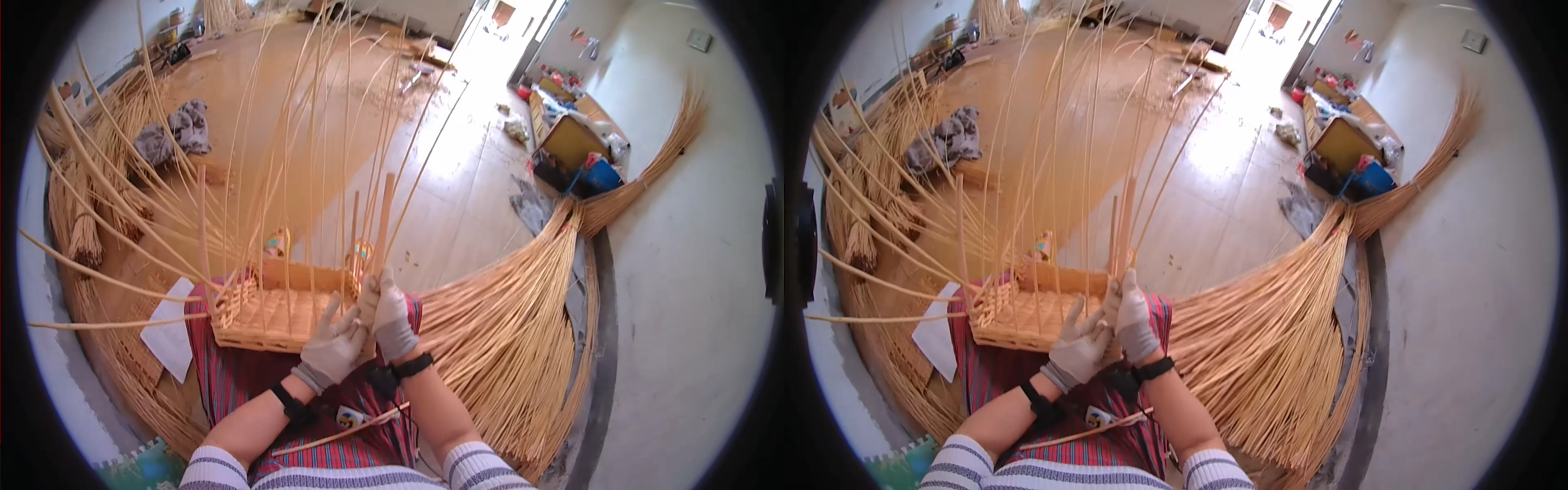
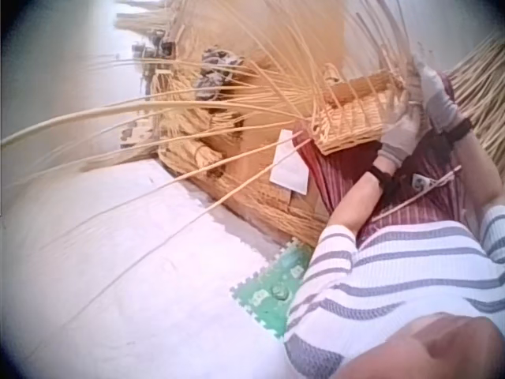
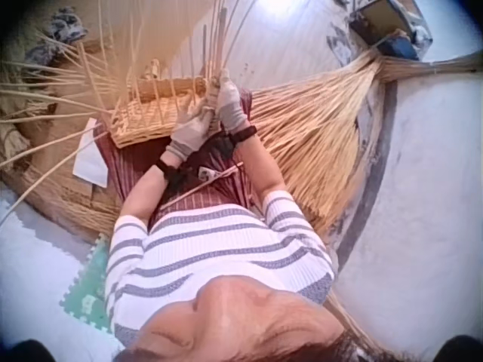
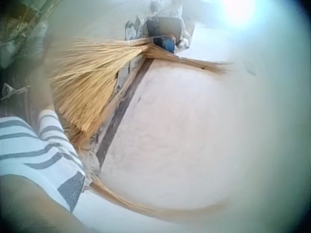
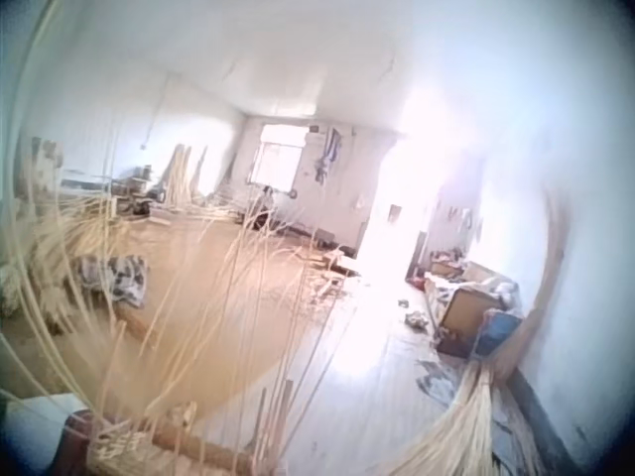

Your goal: Weaving a rectangular wicker basket using long wooden sticks.

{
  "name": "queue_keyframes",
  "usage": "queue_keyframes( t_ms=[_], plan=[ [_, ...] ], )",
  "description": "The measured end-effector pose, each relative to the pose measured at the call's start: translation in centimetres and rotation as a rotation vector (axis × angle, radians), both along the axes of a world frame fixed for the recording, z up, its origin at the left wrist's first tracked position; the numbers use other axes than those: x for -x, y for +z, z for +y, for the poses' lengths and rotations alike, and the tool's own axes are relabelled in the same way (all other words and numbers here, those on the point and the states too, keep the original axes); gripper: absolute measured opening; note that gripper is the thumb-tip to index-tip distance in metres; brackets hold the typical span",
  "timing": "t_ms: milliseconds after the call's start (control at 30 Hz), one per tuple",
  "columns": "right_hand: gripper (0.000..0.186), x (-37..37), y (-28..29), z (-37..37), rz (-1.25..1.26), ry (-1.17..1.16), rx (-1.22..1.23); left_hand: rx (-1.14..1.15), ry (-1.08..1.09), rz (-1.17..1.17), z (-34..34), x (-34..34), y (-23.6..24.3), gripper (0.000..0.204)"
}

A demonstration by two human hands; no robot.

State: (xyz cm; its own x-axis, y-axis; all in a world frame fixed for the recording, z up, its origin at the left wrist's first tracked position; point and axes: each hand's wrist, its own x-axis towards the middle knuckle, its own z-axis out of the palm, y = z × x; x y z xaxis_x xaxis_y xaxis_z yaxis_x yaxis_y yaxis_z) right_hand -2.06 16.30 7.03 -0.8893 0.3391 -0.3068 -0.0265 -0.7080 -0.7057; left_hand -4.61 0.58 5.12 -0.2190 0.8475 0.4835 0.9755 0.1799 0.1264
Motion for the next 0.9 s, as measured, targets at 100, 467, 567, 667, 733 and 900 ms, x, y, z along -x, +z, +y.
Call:
queue_keyframes(
  t_ms=[100,467,567,667,733,900],
  plan=[
    [0.050,-0.3,-0.9,0.5,0.043,0.070,0.121,-0.023,-0.004,-0.048,-0.2,-0.2,0.0,0.036],
    [0.037,-11.5,2.7,1.0,-0.020,0.001,-0.505,0.563,-0.179,-0.590,-7.3,-3.2,9.4,0.059],
    [0.036,-17.8,5.5,-0.7,-0.161,0.279,-0.367,1.109,-0.327,-0.771,-11.0,-5.5,6.0,0.044],
    [0.042,-20.1,3.3,-2.4,-0.272,0.691,-0.349,0.699,-0.319,-0.965,-10.8,-4.7,4.2,0.032],
    [0.044,-20.1,4.1,-3.4,-0.245,0.628,-0.270,0.436,-0.119,-0.985,-9.3,-4.6,5.1,0.020],
    [0.027,-18.3,4.5,-3.3,0.080,-0.088,-0.366,0.087,-0.189,-0.813,-8.6,-4.8,6.6,0.019]
  ],
)
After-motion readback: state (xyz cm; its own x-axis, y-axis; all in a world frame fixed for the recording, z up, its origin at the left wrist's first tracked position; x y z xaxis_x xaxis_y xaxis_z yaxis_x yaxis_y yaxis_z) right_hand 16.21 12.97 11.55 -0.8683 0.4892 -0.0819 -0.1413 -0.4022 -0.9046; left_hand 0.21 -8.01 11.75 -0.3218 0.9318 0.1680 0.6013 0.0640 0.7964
